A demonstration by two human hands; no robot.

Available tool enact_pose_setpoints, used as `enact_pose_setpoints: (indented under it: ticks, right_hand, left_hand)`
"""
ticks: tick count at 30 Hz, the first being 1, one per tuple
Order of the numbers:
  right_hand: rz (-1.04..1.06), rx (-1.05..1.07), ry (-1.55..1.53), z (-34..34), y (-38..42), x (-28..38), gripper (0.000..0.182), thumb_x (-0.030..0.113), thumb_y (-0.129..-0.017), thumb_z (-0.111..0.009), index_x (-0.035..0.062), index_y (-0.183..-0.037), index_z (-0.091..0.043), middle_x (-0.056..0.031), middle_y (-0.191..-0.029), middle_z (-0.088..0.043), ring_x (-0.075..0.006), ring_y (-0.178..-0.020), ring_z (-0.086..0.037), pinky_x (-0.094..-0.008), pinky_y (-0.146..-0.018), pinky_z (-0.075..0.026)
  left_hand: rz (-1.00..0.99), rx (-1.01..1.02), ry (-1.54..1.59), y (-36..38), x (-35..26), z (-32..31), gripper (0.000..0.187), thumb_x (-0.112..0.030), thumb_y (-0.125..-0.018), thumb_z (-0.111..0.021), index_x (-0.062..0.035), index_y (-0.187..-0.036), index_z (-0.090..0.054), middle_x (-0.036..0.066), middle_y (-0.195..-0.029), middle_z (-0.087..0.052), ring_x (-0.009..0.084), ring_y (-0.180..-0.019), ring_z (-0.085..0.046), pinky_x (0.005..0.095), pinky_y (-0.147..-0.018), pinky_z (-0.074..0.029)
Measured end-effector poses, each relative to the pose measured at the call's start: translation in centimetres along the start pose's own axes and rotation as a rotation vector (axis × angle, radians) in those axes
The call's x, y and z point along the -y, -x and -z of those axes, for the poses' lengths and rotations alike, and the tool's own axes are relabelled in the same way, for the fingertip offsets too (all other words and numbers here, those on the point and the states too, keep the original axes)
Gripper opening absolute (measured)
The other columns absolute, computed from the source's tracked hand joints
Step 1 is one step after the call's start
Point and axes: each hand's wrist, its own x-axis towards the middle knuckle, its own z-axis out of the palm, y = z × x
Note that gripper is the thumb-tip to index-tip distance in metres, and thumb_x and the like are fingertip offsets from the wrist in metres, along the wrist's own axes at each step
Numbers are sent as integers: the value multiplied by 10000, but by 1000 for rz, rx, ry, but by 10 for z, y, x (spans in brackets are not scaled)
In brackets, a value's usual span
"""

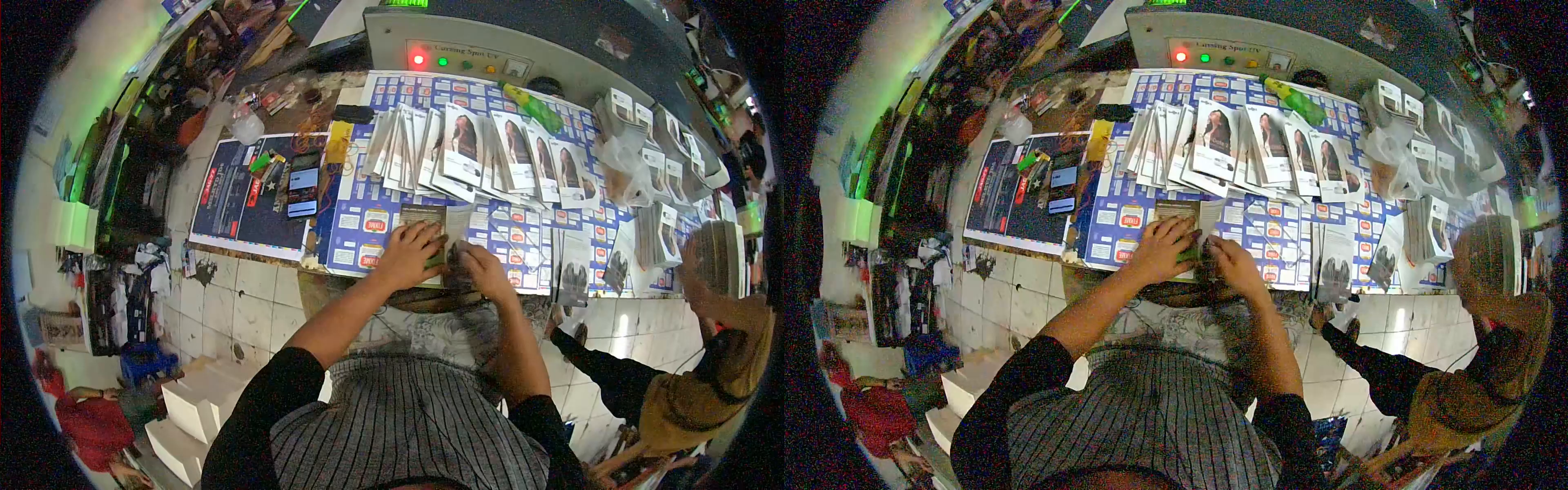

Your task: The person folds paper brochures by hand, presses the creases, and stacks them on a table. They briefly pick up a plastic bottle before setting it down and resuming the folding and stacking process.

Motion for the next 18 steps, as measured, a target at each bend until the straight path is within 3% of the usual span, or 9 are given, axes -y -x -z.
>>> enact_pose_setpoints:
  ticks: [1,3,4,6,8,12,15,18]
  right_hand:
    - [1,6,-1,-10,-2,3,540,384,-978,-584,96,-1424,-484,-175,-1311,-586,-306,-1150,-589,-421,-962,-470]
    - [241,-121,650,-26,-8,20,510,350,-955,-601,134,-1409,-513,-206,-1451,-465,-368,-1293,-484,-480,-1049,-396]
    - [170,-73,560,-28,-8,26,549,414,-955,-571,173,-1441,-491,-204,-1527,-364,-383,-1383,-370,-545,-1126,-285]
    - [207,-96,602,-35,-10,24,566,425,-956,-564,174,-1455,-474,-202,-1548,-331,-380,-1404,-345,-543,-1147,-251]
    - [168,-84,608,-37,-12,22,596,447,-960,-545,170,-1477,-441,-197,-1599,-238,-364,-1466,-254,-541,-1191,-166]
    - [219,-91,647,-45,-14,23,599,429,-958,-546,162,-1481,-432,-189,-1608,-222,-358,-1476,-240,-552,-1189,-166]
    - [258,-38,632,-55,-27,25,603,408,-953,-548,149,-1483,-426,-187,-1604,-234,-359,-1478,-237,-565,-1185,-170]
    - [259,-63,701,-61,-29,23,598,385,-947,-551,134,-1477,-430,-186,-1594,-255,-359,-1475,-245,-579,-1179,-176]
  left_hand:
    - [22,54,33,2,1,4,729,-571,-844,-641,-145,-1419,-504,118,-1504,-417,312,-1411,-323,519,-1126,-244]
    - [33,85,139,5,12,-2,841,-529,-718,-768,-105,-1399,-516,172,-1503,-397,375,-1404,-320,526,-1158,-218]
    - [71,93,240,11,19,-14,778,-496,-759,-745,-102,-1392,-523,175,-1510,-386,371,-1408,-317,530,-1166,-207]
    - [120,99,335,16,24,-7,715,-463,-800,-723,-98,-1384,-530,177,-1517,-376,367,-1413,-315,533,-1174,-195]
    - [64,85,58,18,29,-1,585,-398,-888,-648,-104,-1381,-535,143,-1520,-394,333,-1429,-305,520,-1168,-199]
    - [166,23,-5,46,50,15,485,-296,-969,-545,-87,-1406,-509,56,-1535,-416,270,-1451,-309,491,-1159,-182]
    - [135,-10,-1,49,54,15,504,-269,-984,-522,-67,-1441,-457,71,-1549,-396,259,-1461,-302,495,-1161,-174]
    - [214,5,193,48,61,9,529,-269,-991,-514,-63,-1468,-414,77,-1555,-386,268,-1473,-276,499,-1169,-155]
